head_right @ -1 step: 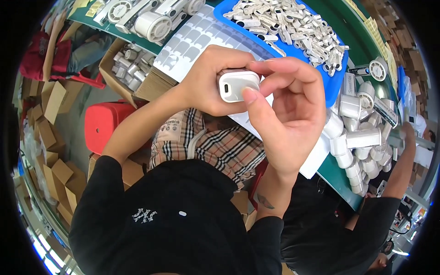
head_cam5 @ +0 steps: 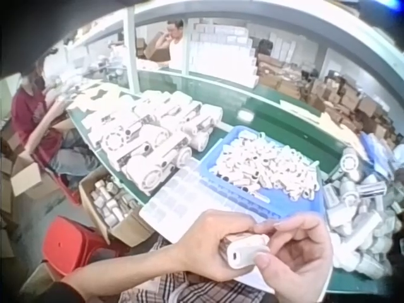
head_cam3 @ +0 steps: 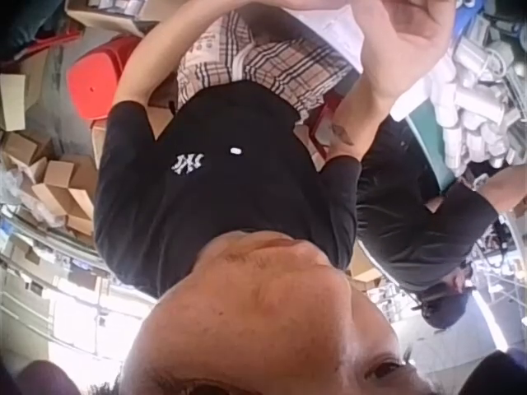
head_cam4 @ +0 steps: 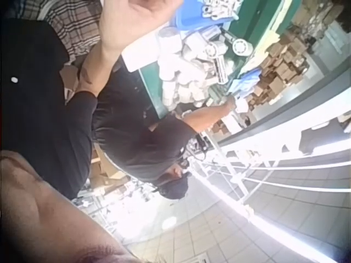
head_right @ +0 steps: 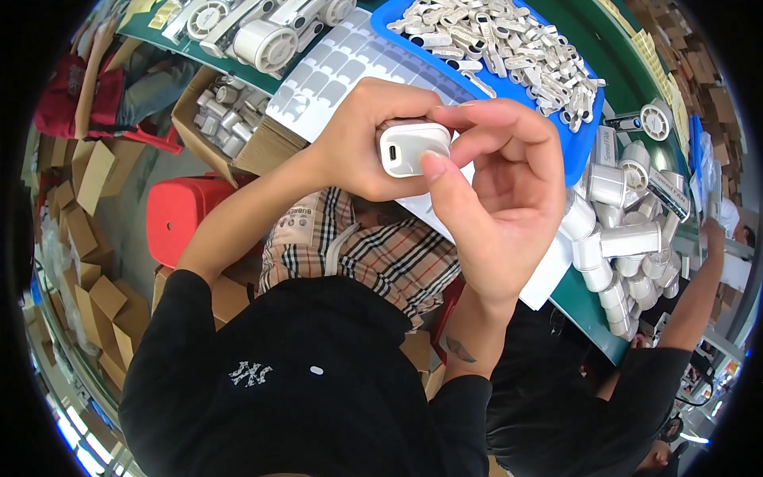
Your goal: The person assembles portable fans by attaching components to the fan bodies, peeling stickers from a sheet to apply onto the fan bases, and stacking the fans on the table.
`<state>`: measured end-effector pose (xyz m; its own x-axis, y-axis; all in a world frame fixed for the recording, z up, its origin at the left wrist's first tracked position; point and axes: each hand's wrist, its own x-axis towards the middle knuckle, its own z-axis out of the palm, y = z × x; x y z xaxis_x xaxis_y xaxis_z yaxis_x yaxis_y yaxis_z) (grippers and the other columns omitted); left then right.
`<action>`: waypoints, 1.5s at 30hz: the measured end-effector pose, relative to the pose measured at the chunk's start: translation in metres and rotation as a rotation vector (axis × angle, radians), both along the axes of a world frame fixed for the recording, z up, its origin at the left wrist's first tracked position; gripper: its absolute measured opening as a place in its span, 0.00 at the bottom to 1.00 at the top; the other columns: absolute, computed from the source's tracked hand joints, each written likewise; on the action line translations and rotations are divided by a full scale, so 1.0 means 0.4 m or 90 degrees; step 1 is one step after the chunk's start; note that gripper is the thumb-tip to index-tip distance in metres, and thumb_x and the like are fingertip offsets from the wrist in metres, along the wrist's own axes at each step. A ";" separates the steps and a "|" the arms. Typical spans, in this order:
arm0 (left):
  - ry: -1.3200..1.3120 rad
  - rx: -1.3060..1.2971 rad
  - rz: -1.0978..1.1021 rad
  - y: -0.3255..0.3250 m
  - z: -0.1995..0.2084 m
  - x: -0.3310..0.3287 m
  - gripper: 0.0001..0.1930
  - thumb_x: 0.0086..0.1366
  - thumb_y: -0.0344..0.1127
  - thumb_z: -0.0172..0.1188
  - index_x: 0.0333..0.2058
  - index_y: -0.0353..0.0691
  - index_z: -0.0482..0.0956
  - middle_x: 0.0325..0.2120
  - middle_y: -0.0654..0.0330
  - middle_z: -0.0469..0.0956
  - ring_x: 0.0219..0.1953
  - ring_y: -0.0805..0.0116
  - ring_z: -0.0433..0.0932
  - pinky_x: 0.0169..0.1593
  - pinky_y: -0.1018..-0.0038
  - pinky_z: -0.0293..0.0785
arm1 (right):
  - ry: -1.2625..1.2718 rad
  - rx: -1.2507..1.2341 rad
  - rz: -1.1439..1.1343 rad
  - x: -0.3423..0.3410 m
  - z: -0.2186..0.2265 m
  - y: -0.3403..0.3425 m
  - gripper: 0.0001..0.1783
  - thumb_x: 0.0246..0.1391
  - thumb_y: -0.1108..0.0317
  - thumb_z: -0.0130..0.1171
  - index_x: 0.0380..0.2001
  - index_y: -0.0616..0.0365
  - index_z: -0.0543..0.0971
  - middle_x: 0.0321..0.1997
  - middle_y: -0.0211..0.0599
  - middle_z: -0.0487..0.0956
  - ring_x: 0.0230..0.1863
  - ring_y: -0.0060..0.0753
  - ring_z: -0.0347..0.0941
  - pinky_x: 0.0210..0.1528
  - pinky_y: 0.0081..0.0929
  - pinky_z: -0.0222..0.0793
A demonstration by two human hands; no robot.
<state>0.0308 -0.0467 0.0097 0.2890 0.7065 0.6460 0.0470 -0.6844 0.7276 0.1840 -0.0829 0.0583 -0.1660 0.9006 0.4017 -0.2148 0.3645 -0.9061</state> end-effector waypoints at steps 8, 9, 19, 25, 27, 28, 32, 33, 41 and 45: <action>0.010 -0.011 -0.001 -0.004 0.002 -0.002 0.14 0.42 0.34 0.69 0.28 0.37 0.77 0.19 0.60 0.75 0.20 0.69 0.75 0.25 0.78 0.68 | -0.029 0.018 -0.017 -0.004 0.003 -0.005 0.23 0.42 0.84 0.62 0.44 0.64 0.70 0.31 0.35 0.76 0.41 0.25 0.73 0.50 0.24 0.65; 0.008 0.000 0.004 -0.004 0.002 0.000 0.14 0.42 0.34 0.69 0.28 0.37 0.77 0.19 0.60 0.75 0.20 0.69 0.75 0.25 0.78 0.68 | -0.031 0.010 -0.027 -0.006 0.005 -0.008 0.23 0.42 0.84 0.63 0.44 0.64 0.70 0.32 0.36 0.76 0.40 0.24 0.72 0.50 0.24 0.65; 0.027 -0.017 -0.032 -0.007 0.006 -0.002 0.13 0.42 0.32 0.67 0.29 0.37 0.76 0.21 0.59 0.76 0.22 0.68 0.76 0.28 0.77 0.69 | -0.362 0.121 -0.125 0.010 0.040 -0.019 0.21 0.45 0.77 0.65 0.44 0.60 0.73 0.27 0.27 0.72 0.28 0.14 0.66 0.37 0.14 0.62; 0.045 -0.140 -0.204 0.015 0.032 -0.055 0.17 0.44 0.28 0.64 0.36 0.36 0.74 0.27 0.57 0.77 0.30 0.67 0.77 0.35 0.74 0.72 | 0.040 -0.272 0.274 0.044 -0.013 0.078 0.17 0.56 0.71 0.55 0.49 0.62 0.69 0.19 0.26 0.67 0.21 0.16 0.61 0.23 0.18 0.54; 0.060 -0.155 -0.182 0.027 0.046 -0.074 0.16 0.50 0.32 0.64 0.38 0.37 0.74 0.30 0.57 0.77 0.35 0.64 0.77 0.39 0.72 0.72 | 0.228 -0.288 0.225 0.032 -0.049 0.078 0.15 0.61 0.71 0.46 0.50 0.62 0.67 0.19 0.27 0.66 0.21 0.18 0.61 0.24 0.20 0.56; 0.054 -0.161 -0.148 0.031 0.060 -0.090 0.15 0.52 0.35 0.65 0.38 0.37 0.74 0.31 0.57 0.76 0.36 0.63 0.77 0.40 0.71 0.71 | 0.202 -0.295 0.161 0.032 -0.057 0.074 0.14 0.62 0.70 0.45 0.50 0.62 0.68 0.19 0.27 0.65 0.21 0.19 0.61 0.24 0.20 0.57; 0.089 -0.029 0.020 0.035 0.197 -0.200 0.18 0.58 0.42 0.64 0.40 0.36 0.72 0.34 0.58 0.73 0.40 0.65 0.73 0.45 0.70 0.69 | 0.018 -0.254 -0.010 0.070 -0.121 0.047 0.14 0.63 0.68 0.47 0.50 0.63 0.68 0.19 0.27 0.65 0.22 0.19 0.63 0.28 0.19 0.61; 0.100 -0.007 0.048 0.041 0.232 -0.246 0.18 0.58 0.42 0.64 0.40 0.36 0.72 0.34 0.58 0.73 0.40 0.65 0.73 0.45 0.70 0.69 | -0.029 -0.257 -0.019 0.077 -0.140 0.042 0.14 0.63 0.68 0.48 0.50 0.63 0.68 0.19 0.27 0.66 0.23 0.19 0.63 0.29 0.18 0.62; 0.329 0.003 0.510 0.238 0.491 -0.645 0.31 0.53 0.65 0.61 0.30 0.35 0.74 0.21 0.57 0.73 0.25 0.67 0.71 0.31 0.72 0.67 | -0.063 -0.283 -0.013 0.077 -0.192 0.003 0.14 0.61 0.74 0.49 0.49 0.62 0.68 0.22 0.27 0.67 0.25 0.19 0.65 0.30 0.17 0.65; 0.303 0.075 0.745 0.397 0.452 -0.809 0.32 0.49 0.60 0.66 0.41 0.36 0.74 0.30 0.51 0.79 0.35 0.56 0.79 0.40 0.68 0.74 | -0.132 -0.238 -0.062 0.078 -0.213 0.002 0.13 0.60 0.74 0.50 0.47 0.63 0.69 0.23 0.28 0.68 0.24 0.18 0.66 0.29 0.16 0.65</action>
